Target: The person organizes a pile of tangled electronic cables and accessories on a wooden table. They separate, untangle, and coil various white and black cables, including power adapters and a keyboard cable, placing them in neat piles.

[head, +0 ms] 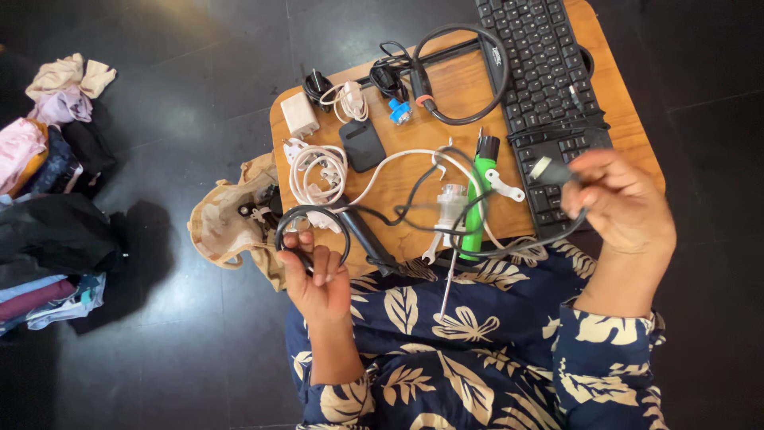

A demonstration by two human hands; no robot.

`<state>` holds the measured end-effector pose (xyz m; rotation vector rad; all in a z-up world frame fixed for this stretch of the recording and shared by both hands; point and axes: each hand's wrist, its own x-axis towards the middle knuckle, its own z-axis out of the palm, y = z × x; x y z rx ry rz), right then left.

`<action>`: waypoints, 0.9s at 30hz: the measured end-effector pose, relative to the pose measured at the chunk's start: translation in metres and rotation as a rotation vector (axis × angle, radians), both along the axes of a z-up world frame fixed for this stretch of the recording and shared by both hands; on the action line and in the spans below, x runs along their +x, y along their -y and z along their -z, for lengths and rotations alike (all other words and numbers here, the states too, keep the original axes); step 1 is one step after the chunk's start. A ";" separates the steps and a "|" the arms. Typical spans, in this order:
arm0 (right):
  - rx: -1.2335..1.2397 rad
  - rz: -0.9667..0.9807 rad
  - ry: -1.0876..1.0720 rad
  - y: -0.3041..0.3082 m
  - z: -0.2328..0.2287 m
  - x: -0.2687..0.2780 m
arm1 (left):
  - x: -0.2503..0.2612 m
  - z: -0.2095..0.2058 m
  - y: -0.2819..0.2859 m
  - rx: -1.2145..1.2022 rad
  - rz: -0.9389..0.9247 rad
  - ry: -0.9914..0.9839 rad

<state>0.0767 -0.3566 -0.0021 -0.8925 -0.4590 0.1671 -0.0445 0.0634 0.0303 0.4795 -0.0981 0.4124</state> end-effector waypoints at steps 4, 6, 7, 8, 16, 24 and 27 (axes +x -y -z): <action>0.289 0.471 -0.206 0.010 0.011 0.011 | -0.003 -0.004 0.000 0.036 0.047 -0.054; 0.288 0.788 -0.324 0.014 0.013 0.027 | -0.003 -0.001 0.009 0.089 0.088 -0.084; 0.091 0.894 -0.243 0.013 0.014 0.038 | -0.002 -0.001 0.014 0.092 0.130 -0.097; -0.090 1.002 -0.180 0.012 0.014 0.047 | -0.003 0.000 0.019 0.096 0.171 -0.112; -1.173 1.219 0.343 -0.029 -0.029 -0.006 | -0.011 -0.010 0.051 0.096 0.343 -0.272; -1.037 0.186 0.784 -0.115 -0.065 -0.048 | -0.013 -0.027 0.049 -0.139 0.389 -0.104; -1.424 0.131 0.681 -0.135 -0.060 -0.048 | -0.009 -0.037 0.039 -0.201 0.392 0.085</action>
